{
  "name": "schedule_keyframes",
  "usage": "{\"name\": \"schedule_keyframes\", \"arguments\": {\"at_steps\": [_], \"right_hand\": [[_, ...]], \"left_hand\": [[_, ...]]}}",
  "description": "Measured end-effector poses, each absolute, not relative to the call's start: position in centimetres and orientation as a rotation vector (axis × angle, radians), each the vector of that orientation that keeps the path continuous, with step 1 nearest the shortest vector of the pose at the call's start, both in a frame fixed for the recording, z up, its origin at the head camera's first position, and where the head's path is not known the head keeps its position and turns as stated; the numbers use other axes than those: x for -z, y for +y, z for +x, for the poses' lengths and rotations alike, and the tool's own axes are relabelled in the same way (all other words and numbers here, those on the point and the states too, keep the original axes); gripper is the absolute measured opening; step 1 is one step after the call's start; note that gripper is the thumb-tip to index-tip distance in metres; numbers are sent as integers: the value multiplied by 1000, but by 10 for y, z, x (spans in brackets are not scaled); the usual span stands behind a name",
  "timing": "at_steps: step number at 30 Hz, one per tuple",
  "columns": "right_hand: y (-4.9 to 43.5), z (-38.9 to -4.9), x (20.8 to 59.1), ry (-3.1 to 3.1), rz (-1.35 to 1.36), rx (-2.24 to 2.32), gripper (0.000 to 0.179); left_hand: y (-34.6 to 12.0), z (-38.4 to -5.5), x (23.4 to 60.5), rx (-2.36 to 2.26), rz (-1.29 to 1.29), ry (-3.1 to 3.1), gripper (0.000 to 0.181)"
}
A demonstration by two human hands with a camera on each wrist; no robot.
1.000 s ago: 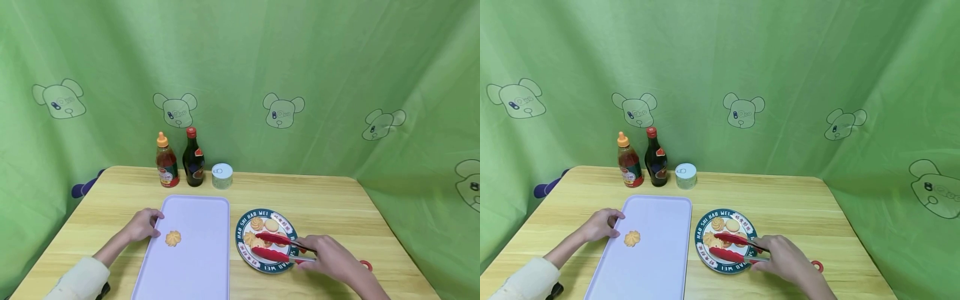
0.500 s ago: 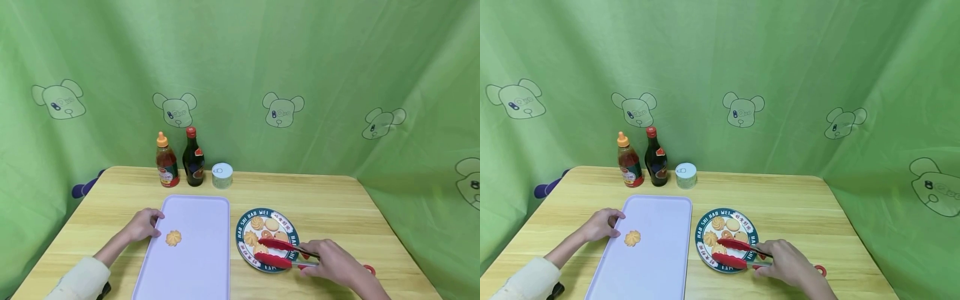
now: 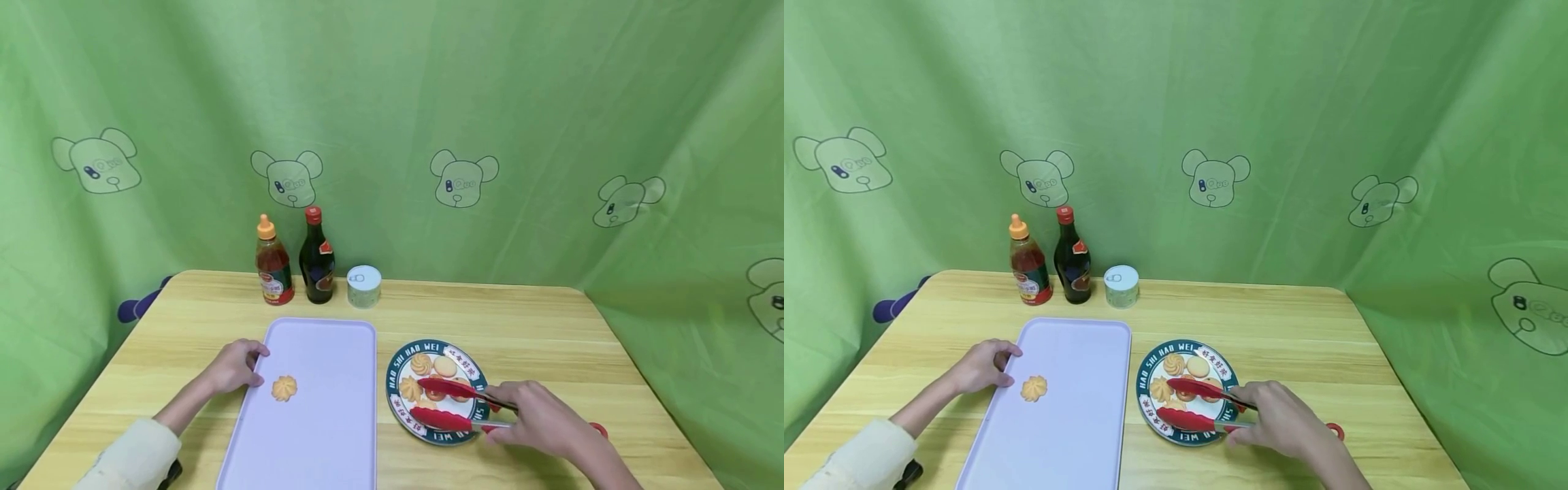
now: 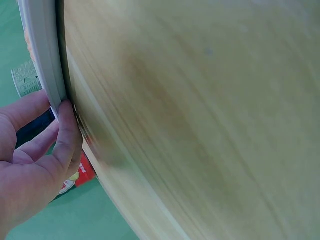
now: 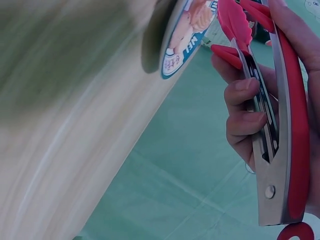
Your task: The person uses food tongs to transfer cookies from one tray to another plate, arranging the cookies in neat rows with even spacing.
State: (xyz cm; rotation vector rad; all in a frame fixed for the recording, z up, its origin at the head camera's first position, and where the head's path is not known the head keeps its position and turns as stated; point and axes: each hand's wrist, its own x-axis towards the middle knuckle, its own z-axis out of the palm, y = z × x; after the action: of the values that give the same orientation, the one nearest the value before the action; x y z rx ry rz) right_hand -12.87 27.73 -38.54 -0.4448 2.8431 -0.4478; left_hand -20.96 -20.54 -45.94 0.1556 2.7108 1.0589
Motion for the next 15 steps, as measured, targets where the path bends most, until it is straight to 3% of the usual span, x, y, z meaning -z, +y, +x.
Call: {"name": "schedule_keyframes", "arguments": {"at_steps": [15], "right_hand": [[225, -147, 386, 2939, -544, 438, 77]], "left_hand": [[-206, -210, 459, -1059, 150, 2709, 47]]}}
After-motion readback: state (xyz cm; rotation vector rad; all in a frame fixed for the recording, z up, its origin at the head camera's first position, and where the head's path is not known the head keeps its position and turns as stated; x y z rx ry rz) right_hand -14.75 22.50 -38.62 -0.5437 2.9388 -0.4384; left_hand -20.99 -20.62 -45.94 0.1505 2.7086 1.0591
